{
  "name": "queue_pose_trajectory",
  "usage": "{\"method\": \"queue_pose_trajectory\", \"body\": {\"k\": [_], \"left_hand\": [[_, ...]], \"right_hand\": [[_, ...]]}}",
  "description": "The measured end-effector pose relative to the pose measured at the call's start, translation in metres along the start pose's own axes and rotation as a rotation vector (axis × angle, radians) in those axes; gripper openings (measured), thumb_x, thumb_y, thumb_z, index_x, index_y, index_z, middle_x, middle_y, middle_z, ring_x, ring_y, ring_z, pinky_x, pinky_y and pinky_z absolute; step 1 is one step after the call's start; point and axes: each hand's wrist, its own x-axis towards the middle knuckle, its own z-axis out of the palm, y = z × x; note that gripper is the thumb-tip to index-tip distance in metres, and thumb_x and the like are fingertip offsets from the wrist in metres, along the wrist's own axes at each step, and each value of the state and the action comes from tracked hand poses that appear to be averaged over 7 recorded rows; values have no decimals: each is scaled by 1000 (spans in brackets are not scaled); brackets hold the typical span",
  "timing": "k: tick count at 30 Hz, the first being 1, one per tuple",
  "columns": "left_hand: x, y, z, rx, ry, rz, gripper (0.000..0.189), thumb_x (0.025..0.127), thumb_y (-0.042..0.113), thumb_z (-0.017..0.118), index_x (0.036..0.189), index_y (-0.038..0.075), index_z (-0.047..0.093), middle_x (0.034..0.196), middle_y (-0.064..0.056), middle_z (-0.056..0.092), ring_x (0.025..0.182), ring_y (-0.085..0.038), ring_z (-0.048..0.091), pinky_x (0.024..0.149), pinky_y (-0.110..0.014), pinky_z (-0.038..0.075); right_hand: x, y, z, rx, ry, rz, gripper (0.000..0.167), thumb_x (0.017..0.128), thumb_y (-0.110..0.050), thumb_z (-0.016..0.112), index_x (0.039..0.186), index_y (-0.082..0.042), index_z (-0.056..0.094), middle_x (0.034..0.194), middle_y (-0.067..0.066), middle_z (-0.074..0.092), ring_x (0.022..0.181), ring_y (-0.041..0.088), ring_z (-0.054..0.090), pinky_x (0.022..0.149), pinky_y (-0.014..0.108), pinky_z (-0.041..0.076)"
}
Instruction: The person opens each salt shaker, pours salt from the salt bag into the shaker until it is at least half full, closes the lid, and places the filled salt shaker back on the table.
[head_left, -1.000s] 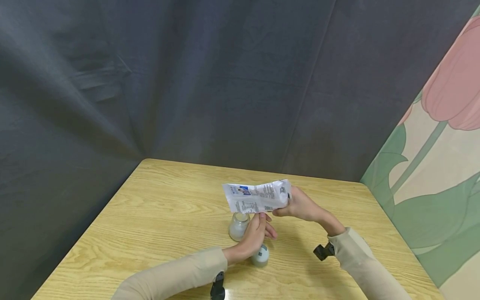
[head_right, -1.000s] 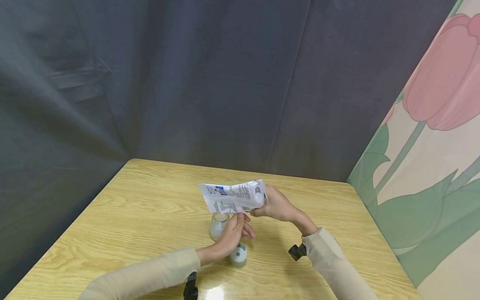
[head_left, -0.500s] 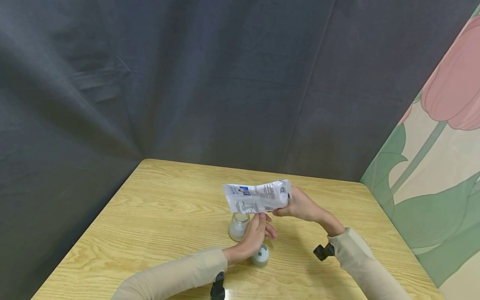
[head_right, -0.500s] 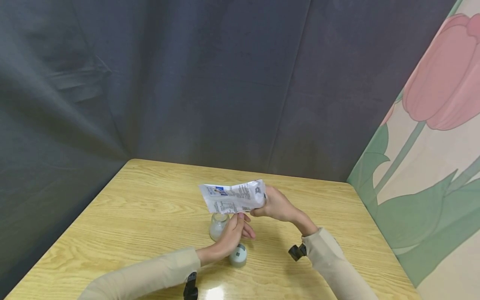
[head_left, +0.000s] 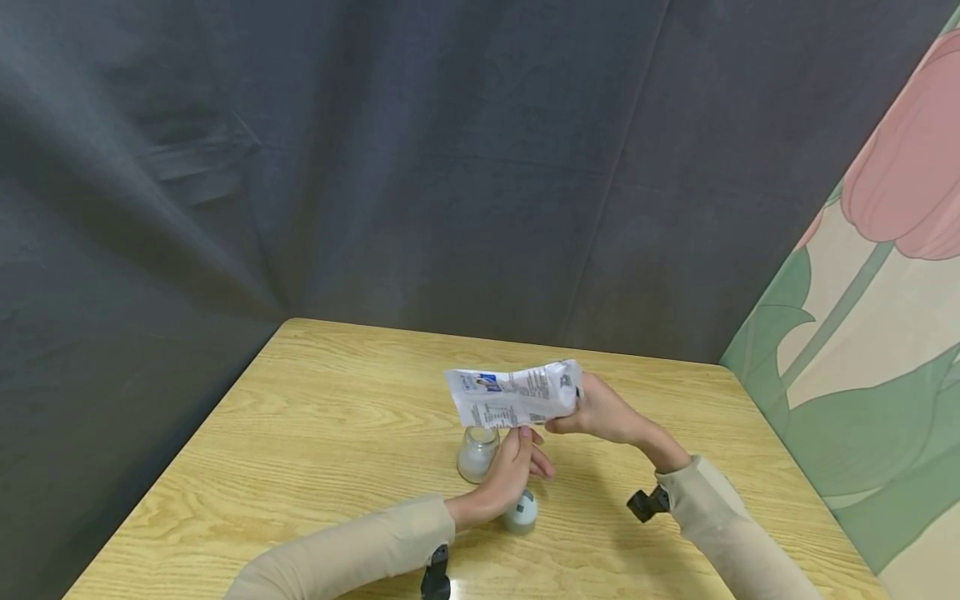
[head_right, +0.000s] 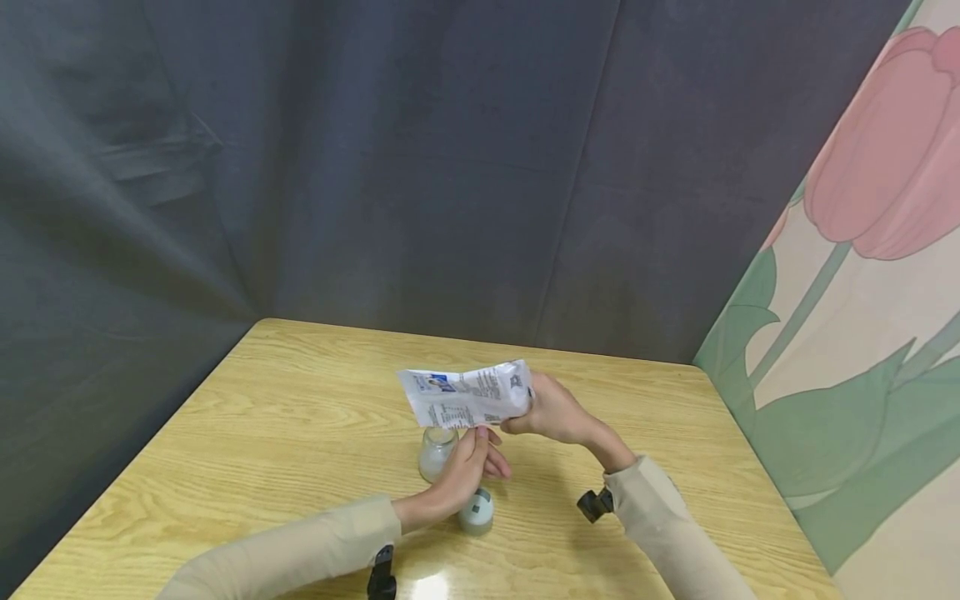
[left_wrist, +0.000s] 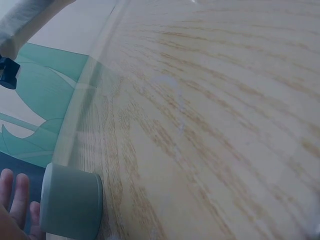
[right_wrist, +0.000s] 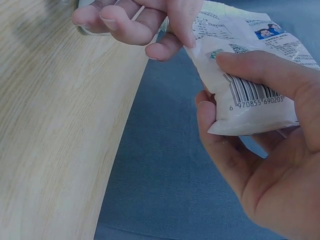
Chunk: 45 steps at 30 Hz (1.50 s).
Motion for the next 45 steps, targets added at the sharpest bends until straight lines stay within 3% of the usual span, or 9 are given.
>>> {"method": "queue_pose_trajectory", "body": {"k": [5, 10, 17, 24, 28, 34, 39, 45], "left_hand": [[0, 0, -1, -10, 2, 2, 40, 112, 24, 17, 112, -3, 46, 82, -18, 69, 78, -32, 69, 76, -40, 58], [0, -1, -1, -26, 5, 4, 40, 112, 27, 18, 111, -1, 47, 81, -16, 69, 77, -29, 69, 76, -45, 57], [2, 1, 1, -7, 12, -5, 41, 112, 24, 16, 111, -4, 46, 82, -20, 68, 78, -35, 69, 78, -52, 55], [-11, 30, -1, -4, 18, 10, 37, 112, 17, 18, 109, -7, 45, 83, -26, 66, 80, -43, 67, 78, -53, 55], [-14, 36, -2, -13, 13, 26, 35, 112, 16, 19, 107, -7, 45, 82, -26, 66, 79, -42, 67, 76, -50, 56], [-6, 20, 0, -5, 10, -6, 37, 112, 18, 17, 110, -6, 45, 84, -26, 67, 82, -43, 67, 80, -56, 53], [0, 3, 1, -2, 17, -9, 39, 112, 23, 17, 110, -2, 46, 82, -18, 69, 79, -34, 69, 78, -48, 56], [1, 0, 0, -20, 14, -11, 39, 112, 27, 19, 109, 0, 47, 81, -14, 70, 76, -26, 69, 76, -40, 58]], "right_hand": [[0, -1, 1, -21, 16, -10, 58, 77, 10, 79, 130, 0, 58, 120, 16, 67, 101, 24, 67, 79, 36, 58], [0, -1, 2, -46, 29, -17, 57, 75, 10, 80, 128, 2, 59, 118, 17, 67, 100, 25, 68, 79, 35, 57], [0, -2, 0, -40, 22, -16, 58, 76, 10, 79, 129, 1, 59, 119, 17, 67, 100, 24, 68, 78, 35, 58], [-1, -2, 0, -45, 16, -18, 57, 76, 9, 80, 129, 0, 59, 118, 14, 67, 100, 22, 68, 78, 35, 58], [-1, -3, -1, -42, 16, -15, 57, 76, 9, 79, 129, 0, 59, 119, 14, 67, 100, 23, 68, 78, 36, 58], [-1, -2, -1, -27, 14, -17, 57, 77, 9, 79, 129, 0, 59, 119, 15, 67, 100, 23, 68, 78, 36, 58], [-1, -2, -1, -24, 7, -15, 57, 77, 10, 78, 130, 0, 59, 120, 15, 67, 101, 23, 67, 79, 36, 58], [0, -2, -1, -29, 5, -17, 58, 77, 10, 78, 130, -1, 59, 120, 14, 67, 101, 23, 67, 79, 36, 58]]}}
